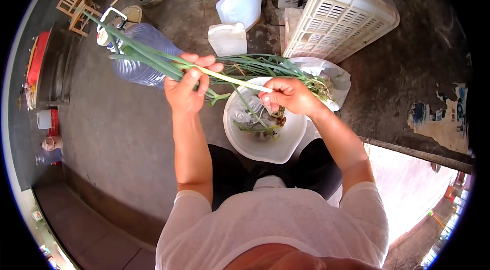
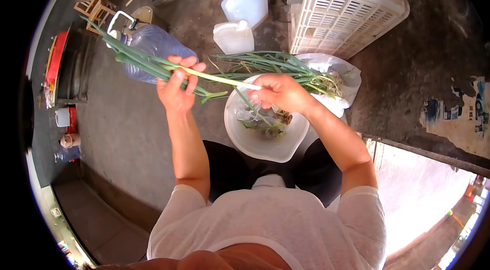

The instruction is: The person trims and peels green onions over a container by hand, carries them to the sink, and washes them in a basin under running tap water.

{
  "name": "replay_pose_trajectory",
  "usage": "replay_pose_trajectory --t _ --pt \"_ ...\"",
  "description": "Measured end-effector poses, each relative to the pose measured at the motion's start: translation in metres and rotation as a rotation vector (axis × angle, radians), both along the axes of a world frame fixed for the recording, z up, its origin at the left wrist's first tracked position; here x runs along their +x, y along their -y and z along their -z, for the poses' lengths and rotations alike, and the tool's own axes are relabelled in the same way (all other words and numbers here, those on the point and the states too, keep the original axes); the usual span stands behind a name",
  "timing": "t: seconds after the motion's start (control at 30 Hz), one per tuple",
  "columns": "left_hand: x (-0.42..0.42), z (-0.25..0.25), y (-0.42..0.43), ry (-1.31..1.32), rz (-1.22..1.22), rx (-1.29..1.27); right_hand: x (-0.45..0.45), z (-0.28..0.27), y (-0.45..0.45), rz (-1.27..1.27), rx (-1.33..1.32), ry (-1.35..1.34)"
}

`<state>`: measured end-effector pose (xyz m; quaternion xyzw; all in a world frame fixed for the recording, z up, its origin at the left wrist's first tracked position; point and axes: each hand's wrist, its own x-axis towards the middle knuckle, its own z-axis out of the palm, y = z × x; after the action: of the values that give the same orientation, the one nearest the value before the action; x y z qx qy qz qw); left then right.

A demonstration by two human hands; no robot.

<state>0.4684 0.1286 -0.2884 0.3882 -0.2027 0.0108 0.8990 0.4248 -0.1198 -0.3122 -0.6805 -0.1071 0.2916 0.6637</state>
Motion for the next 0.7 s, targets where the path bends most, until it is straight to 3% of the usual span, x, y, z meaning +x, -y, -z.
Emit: replay_pose_trajectory --t 0.1,0.23,0.3,0.33,0.43,0.47,0.5,0.57,0.63,0.67,0.7 --pt "-0.006 0.0 0.002 0.018 0.051 0.14 -0.01 0.024 0.002 0.009 0.013 -0.062" --pt "-0.001 -0.005 -0.018 0.043 0.002 -0.024 -0.027 0.067 0.018 0.01 -0.106 -0.247" --pt "-0.001 -0.004 -0.026 0.013 -0.048 -0.097 -0.039 0.081 0.021 -0.291 -0.541 -0.111" --pt "0.001 -0.003 -0.027 0.014 -0.058 -0.095 -0.052 0.097 0.022 -0.289 -0.543 0.477" --pt "0.0 -0.004 -0.024 0.004 -0.072 -0.102 -0.039 0.094 0.021 -0.236 -0.533 0.463" --pt "0.0 -0.005 -0.024 0.004 -0.074 -0.103 -0.021 0.076 0.021 -0.288 -0.58 0.203" --pt "0.0 -0.005 -0.024 0.002 -0.071 -0.1 -0.005 0.063 0.02 -0.301 -0.693 0.31" --pt "-0.001 -0.006 -0.025 0.007 -0.073 -0.102 0.023 0.055 0.018 -0.177 -0.646 0.283" --pt "-0.003 -0.006 -0.027 0.012 -0.108 -0.067 0.048 0.072 0.019 0.018 -0.402 0.781" --pt "-0.005 -0.007 -0.026 0.001 -0.124 -0.058 0.066 0.091 0.019 0.026 -0.402 0.818" --pt "-0.008 -0.007 -0.028 0.003 -0.135 -0.063 0.077 0.077 0.011 0.041 -0.416 0.517"
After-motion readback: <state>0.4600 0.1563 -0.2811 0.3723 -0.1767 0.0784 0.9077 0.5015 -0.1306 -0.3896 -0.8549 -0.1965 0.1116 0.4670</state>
